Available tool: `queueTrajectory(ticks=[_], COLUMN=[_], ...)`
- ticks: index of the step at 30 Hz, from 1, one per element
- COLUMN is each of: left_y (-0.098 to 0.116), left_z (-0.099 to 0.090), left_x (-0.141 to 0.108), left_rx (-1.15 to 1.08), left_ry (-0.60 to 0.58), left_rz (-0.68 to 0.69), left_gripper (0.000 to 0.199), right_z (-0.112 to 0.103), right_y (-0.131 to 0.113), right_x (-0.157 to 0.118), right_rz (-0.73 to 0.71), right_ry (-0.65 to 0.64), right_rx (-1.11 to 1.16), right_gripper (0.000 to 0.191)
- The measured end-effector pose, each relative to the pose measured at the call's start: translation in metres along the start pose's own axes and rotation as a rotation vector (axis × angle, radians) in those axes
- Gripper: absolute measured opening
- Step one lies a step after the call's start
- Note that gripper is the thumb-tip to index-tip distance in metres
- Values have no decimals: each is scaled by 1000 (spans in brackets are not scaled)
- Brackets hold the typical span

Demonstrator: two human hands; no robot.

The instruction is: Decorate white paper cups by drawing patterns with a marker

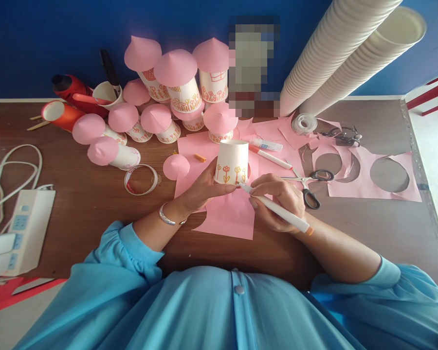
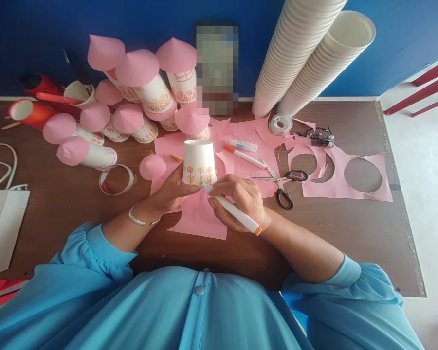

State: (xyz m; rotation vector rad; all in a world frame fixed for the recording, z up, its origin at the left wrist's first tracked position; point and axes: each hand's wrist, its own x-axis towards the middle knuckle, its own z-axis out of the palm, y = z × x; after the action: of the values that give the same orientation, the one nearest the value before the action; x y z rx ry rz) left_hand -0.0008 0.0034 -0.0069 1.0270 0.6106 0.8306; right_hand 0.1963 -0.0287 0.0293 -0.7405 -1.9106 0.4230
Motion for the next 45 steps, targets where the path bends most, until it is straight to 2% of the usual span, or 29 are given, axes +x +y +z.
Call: queueTrajectory(ticks=[12, 24, 45], left_y=[0, 2, 0], left_z=[-2, 0, -2], left_x=[-1, -1, -1], left_rx=[-8, -18, -41], left_ry=[-6, -26, -21], left_rz=[-18, -14, -8], left_gripper=[48, 44, 43], right_z=[0, 0, -1], right_y=[1, 0, -1], right_x=[-1, 1, -3], right_rz=[-1, -15, 34], right_ry=[-4, 6, 27], right_rx=[-3, -10, -70], right_gripper=[21, 16, 15])
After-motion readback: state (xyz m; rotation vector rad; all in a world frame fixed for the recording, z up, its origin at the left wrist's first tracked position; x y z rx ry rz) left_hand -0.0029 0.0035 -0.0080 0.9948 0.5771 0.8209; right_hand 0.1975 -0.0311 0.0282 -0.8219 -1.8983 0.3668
